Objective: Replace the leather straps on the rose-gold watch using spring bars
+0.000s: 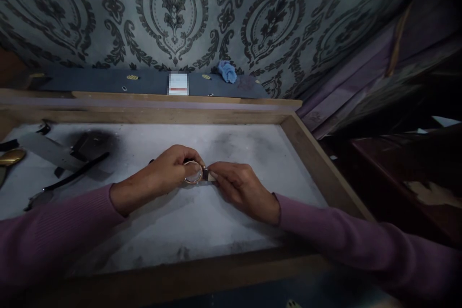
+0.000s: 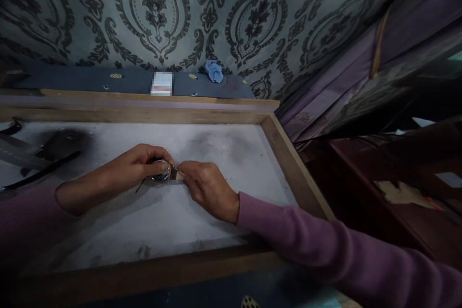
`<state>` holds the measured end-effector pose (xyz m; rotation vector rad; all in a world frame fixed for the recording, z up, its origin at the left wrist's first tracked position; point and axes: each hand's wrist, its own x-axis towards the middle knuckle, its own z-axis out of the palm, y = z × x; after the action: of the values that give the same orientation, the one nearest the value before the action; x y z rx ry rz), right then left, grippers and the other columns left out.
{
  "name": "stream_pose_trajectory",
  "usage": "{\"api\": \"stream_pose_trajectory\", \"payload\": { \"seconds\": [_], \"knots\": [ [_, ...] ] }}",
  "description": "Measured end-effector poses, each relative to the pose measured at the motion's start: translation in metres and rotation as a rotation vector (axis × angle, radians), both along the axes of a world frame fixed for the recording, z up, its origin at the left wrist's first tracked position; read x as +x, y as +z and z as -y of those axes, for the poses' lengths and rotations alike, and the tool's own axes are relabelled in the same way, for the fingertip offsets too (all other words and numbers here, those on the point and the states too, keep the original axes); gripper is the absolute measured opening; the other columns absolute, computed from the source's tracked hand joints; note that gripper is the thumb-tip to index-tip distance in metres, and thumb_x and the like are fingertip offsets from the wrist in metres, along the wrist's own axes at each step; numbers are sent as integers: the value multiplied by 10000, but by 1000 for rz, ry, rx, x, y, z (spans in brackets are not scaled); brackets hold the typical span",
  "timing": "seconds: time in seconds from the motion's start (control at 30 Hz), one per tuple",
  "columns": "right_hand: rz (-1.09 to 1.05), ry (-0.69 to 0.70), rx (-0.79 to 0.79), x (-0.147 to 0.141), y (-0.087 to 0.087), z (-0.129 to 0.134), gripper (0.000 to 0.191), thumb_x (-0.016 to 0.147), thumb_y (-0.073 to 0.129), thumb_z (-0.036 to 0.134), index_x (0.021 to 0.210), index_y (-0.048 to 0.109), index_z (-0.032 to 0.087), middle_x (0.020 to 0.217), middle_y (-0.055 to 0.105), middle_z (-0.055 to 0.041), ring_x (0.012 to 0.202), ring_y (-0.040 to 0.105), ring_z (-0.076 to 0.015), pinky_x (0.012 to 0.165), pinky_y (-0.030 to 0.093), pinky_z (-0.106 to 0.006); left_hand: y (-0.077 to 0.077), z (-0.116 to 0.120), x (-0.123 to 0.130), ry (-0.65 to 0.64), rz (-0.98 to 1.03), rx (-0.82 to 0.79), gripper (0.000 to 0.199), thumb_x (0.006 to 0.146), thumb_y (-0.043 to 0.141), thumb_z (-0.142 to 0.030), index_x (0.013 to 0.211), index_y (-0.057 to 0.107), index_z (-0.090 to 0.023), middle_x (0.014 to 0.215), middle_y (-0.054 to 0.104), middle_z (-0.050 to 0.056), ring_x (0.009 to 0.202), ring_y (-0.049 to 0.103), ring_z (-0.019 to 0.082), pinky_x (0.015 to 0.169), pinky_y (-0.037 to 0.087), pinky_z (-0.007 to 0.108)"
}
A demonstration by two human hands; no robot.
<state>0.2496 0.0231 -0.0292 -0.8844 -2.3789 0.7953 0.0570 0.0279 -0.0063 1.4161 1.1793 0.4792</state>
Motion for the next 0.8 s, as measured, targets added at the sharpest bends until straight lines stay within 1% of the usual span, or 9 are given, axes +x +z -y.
{"api": "stream_pose_trajectory", "payload": {
  "seconds": [0.13, 0.2, 0.3, 0.4, 0.53, 0.8],
  "knots": [
    [-12, -21, -67, -1, 4, 1, 290, 933, 369, 176, 653, 445, 177, 548, 404, 41, 483, 377, -81, 489, 310, -208, 2, -1, 0, 2, 11, -25, 157, 705, 518, -249, 748, 616, -133, 648, 566, 7, 579, 457, 122, 570, 348, 255],
    [-15, -36, -168, -1, 6, 2, 283, 936, 372, 191, 665, 454, 178, 503, 419, 51, 440, 388, -75, 464, 317, -196, 2, -2, 0, -11, 19, -24, 158, 707, 520, -255, 737, 612, -131, 637, 560, 4, 573, 452, 120, 569, 346, 255],
    [-31, -65, -372, -2, 7, 3, 278, 951, 361, 233, 705, 477, 176, 446, 447, 63, 379, 419, -71, 424, 343, -179, 3, -4, -1, -22, 24, -14, 169, 709, 520, -265, 745, 612, -127, 649, 566, 5, 585, 462, 123, 579, 352, 256],
    [-70, -70, -495, -1, 5, 3, 284, 963, 350, 277, 744, 496, 171, 445, 497, 50, 381, 491, -83, 416, 393, -180, 1, -4, -2, -34, 44, 5, 178, 711, 518, -268, 757, 616, -128, 670, 578, 8, 607, 477, 130, 589, 358, 259],
    [-114, -55, -545, 0, 3, 1, 294, 964, 348, 294, 747, 500, 167, 462, 541, 24, 402, 548, -99, 418, 440, -193, 0, -4, -3, -44, 70, 13, 189, 711, 519, -274, 763, 623, -125, 681, 587, 13, 605, 476, 127, 593, 356, 263],
    [-134, -49, -564, 0, 5, 0, 266, 944, 370, 269, 742, 503, 159, 486, 555, 14, 416, 559, -97, 424, 458, -193, 1, -4, -2, -39, 55, 5, 177, 706, 524, -263, 760, 619, -124, 679, 585, 11, 608, 474, 127, 595, 355, 263]
  ]
}}
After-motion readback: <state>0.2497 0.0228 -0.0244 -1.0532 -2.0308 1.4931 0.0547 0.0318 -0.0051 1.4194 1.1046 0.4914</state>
